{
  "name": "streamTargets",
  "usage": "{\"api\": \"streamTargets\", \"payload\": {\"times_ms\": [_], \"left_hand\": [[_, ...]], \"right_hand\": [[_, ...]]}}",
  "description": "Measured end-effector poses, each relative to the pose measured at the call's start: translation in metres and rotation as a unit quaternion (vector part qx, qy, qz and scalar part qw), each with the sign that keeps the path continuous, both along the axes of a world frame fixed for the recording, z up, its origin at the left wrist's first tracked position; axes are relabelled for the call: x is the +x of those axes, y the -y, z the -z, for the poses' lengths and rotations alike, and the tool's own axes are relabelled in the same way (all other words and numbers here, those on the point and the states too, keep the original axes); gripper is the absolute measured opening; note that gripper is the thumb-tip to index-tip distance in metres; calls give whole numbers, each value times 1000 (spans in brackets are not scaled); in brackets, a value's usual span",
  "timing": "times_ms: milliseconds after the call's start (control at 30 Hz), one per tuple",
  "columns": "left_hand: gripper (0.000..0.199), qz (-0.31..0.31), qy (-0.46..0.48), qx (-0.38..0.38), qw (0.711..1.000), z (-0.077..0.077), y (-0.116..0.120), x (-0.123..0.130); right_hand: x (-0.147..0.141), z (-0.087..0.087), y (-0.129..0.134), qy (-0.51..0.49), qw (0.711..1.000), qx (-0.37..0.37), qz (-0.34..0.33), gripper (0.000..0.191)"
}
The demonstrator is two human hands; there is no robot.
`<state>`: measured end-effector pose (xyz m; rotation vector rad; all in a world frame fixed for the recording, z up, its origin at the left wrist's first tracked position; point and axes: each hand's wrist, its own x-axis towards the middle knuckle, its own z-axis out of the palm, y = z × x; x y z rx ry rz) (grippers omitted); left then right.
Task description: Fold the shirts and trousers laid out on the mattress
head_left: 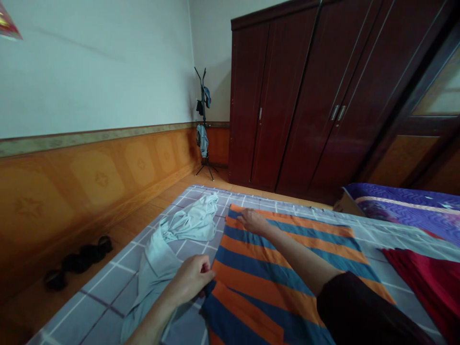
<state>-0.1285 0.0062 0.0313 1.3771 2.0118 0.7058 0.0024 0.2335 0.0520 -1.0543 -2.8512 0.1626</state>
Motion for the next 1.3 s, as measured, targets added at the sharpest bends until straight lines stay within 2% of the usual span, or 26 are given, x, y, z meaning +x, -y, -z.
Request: {"api": "streamTargets", "payload": {"times_ms": [67,133,300,467,667,833,967,1167,1300], "left_hand": [[6,0,46,-8,999,3,-1,-1],[4,7,45,-1,999,3,-1,-1],[25,20,2,8,1000,-4,1,-2],[34,13,-20,-12,1000,-8,2,0],[9,18,-95,-28,995,-5,2,5],[8,19,-108,-16,994,0,3,5],[14,45,-109,-8,993,-2,2,6],[32,53,-133,-42,989,-1,1,6],[33,56,-136,-58,987,-3,0,5]], "right_hand": [[-22,1,-20,-5,1000,5,28,29],[-43,4,-34,-8,999,6,51,31],[-74,16,-55,1,996,-11,86,33],[-82,19,-70,4,996,-42,80,31],[-78,21,-78,-31,996,-28,73,30],[-78,33,-73,-61,996,13,69,30],[-80,40,-63,-77,993,51,71,31],[-80,25,-44,-85,993,77,32,32],[-58,18,-1,-81,994,72,-24,50]]}}
